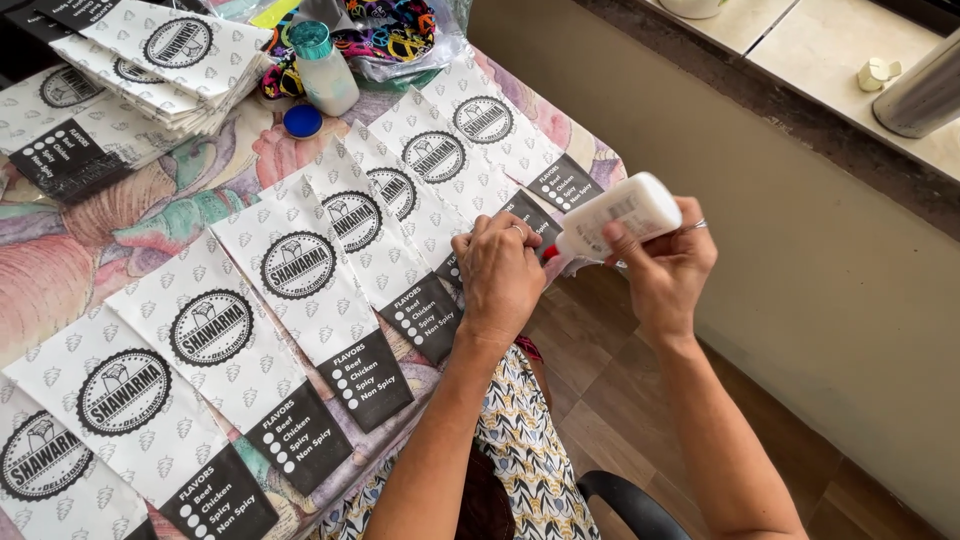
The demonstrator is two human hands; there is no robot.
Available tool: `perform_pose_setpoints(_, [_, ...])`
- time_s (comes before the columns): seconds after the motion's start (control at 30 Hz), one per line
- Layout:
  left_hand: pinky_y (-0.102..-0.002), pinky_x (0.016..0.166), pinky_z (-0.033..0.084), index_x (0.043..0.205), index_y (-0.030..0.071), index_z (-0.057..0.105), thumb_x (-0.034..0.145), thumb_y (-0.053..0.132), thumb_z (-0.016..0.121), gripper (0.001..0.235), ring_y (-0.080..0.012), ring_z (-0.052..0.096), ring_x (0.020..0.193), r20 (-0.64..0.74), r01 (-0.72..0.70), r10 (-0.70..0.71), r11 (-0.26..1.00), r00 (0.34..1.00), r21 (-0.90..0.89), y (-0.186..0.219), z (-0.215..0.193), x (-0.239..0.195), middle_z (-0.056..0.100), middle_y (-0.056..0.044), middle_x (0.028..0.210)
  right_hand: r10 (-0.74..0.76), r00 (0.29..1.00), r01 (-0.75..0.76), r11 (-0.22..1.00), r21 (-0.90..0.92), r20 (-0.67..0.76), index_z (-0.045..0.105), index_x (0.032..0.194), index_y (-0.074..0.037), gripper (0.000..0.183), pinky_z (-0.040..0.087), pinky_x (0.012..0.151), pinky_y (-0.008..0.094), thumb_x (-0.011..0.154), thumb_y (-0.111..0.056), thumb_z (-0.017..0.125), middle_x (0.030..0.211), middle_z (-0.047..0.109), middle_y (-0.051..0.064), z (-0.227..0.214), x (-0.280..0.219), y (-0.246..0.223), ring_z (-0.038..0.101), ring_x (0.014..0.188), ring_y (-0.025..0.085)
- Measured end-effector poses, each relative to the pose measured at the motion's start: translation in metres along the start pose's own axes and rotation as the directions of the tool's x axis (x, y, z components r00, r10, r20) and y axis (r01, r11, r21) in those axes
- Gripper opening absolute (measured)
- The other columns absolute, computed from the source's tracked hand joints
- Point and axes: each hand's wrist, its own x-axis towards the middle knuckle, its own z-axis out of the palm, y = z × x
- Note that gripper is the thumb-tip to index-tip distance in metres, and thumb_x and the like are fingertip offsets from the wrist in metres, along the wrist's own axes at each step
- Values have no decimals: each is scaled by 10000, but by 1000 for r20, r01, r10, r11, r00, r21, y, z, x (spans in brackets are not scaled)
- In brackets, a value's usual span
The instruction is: The person arranges several white paper pouches on a table, applies glue from a white bottle to the edges of the pouches, and presses them flat to seal. The person handles the pouches and the glue bottle repeatedly.
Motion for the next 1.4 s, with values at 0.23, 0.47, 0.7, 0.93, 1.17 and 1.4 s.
perform_pose_setpoints(0.23, [-389, 911, 400, 898, 83, 769, 836, 11, 691, 124, -208, 628, 990, -40, -116, 115, 993, 993, -12, -18, -12, -13, 675, -28, 973, -79, 990, 81, 997, 14, -117, 559, 1107, 18, 320, 620, 556, 335, 966, -89, 826, 879, 694, 205, -22, 9, 14, 725, 712, 243])
perform_pose_setpoints(0.47, [-394, 905, 386, 862, 87, 770, 813, 85, 780, 50, -182, 593, 953, 33, -32, 27, 989, 999, 147, -26, -33, -36, 671, -17, 923, 63, 993, -44, 981, 187, -95, 578, 1080, 10, 259, 615, 525, 321, 945, -67, 784, 882, 700, 190, -5, -13, 0, 738, 706, 242])
perform_pose_setpoints(0.7, [-422, 978, 376, 946, 71, 775, 671, 159, 900, 315, -226, 582, 1079, 92, -37, 28, 995, 995, 94, -28, -39, -46, 672, -41, 1066, 48, 997, -48, 999, -2, 59, 601, 1098, 29, 369, 627, 567, 327, 838, -37, 854, 864, 716, 197, 16, -28, -20, 736, 723, 218])
perform_pose_setpoints(0.93, [-424, 986, 370, 993, 67, 772, 653, 118, 914, 373, -225, 577, 1111, 117, -15, 6, 997, 993, 76, -24, -45, -49, 665, -50, 1096, 38, 990, -39, 999, 6, 138, 619, 1064, 64, 395, 629, 540, 300, 778, -24, 877, 788, 716, 197, 24, -42, -26, 735, 676, 192])
perform_pose_setpoints(1.17, [-422, 994, 369, 996, 79, 761, 634, 104, 916, 394, -218, 582, 1121, 90, -29, 21, 996, 996, 84, -25, -43, -51, 670, -46, 1094, -37, 996, 40, 998, -46, 76, 600, 1104, 71, 392, 620, 573, 292, 842, -40, 870, 833, 707, 198, 17, -28, -18, 713, 695, 191])
perform_pose_setpoints(1.4, [-432, 986, 371, 980, 73, 768, 648, 163, 932, 381, -215, 589, 1089, 84, -28, 22, 996, 996, 79, -20, -48, -52, 675, -45, 1066, 48, 993, -49, 999, 9, 112, 618, 1082, 74, 409, 639, 549, 304, 775, -12, 874, 781, 709, 204, 23, -48, -21, 731, 699, 190])
